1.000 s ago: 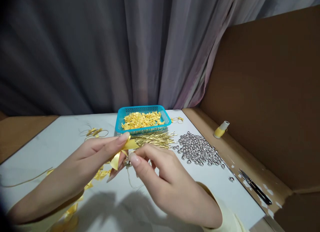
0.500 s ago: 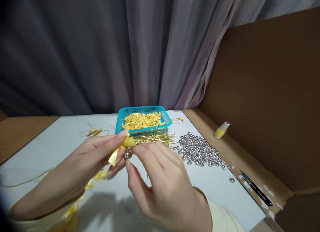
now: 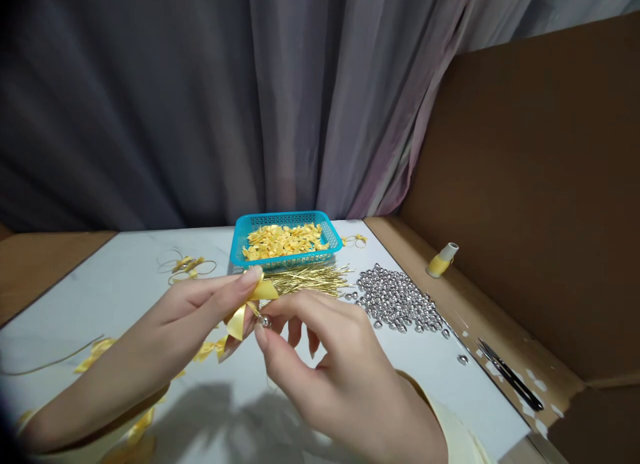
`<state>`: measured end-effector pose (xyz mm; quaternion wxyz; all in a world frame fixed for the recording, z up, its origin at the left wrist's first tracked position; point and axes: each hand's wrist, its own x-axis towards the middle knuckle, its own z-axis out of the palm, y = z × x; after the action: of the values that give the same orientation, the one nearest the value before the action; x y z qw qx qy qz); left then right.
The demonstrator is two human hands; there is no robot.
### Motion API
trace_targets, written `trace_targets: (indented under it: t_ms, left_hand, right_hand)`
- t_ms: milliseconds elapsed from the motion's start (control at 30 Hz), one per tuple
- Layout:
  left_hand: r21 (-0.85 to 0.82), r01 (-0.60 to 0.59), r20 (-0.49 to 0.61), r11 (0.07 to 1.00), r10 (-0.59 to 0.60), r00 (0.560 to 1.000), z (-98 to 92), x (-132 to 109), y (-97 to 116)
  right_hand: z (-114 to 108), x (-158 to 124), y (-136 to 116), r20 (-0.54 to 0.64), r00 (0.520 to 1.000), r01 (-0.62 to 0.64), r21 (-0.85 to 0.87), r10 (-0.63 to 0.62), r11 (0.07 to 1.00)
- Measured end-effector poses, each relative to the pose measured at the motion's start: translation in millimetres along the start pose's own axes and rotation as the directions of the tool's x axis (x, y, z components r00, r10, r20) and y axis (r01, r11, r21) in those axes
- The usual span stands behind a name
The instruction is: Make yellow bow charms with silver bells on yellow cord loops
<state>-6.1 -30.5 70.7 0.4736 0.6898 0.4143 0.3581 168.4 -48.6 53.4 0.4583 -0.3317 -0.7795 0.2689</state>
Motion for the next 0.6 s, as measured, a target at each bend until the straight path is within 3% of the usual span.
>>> trace_targets:
  t_ms: [167, 367, 467, 600]
  left_hand:
    - [0.135, -0.038, -0.064, 0.990, 0.047, 0.997, 2.4, -0.5, -1.5]
    - [0.141, -0.030, -0.043, 0.990, 0.036, 0.998, 2.4, -1.9, -2.9]
    - [0.108, 0.020, 0.000, 0.994, -0.020, 1.000, 0.2, -3.1, -1.6]
    - [0.060, 0.084, 0.057, 0.995, -0.087, 0.995, -2.9, -2.7, -0.7]
  right_hand:
    - [-6.6, -0.3, -2.0, 0.123, 0.969, -0.232, 0.180, 0.212, 0.956]
    - [-10.5, 2.8, 1.5, 0.262, 0.918, -0.379, 0.359, 0.298, 0.853]
    - [-8.8, 1.8, 1.4, 0.204, 0.942, -0.318, 0.299, 0.265, 0.900]
    - [-2.5, -4.6, 0.3, -0.029, 0.997, -0.071, 0.038, 0.072, 0.997]
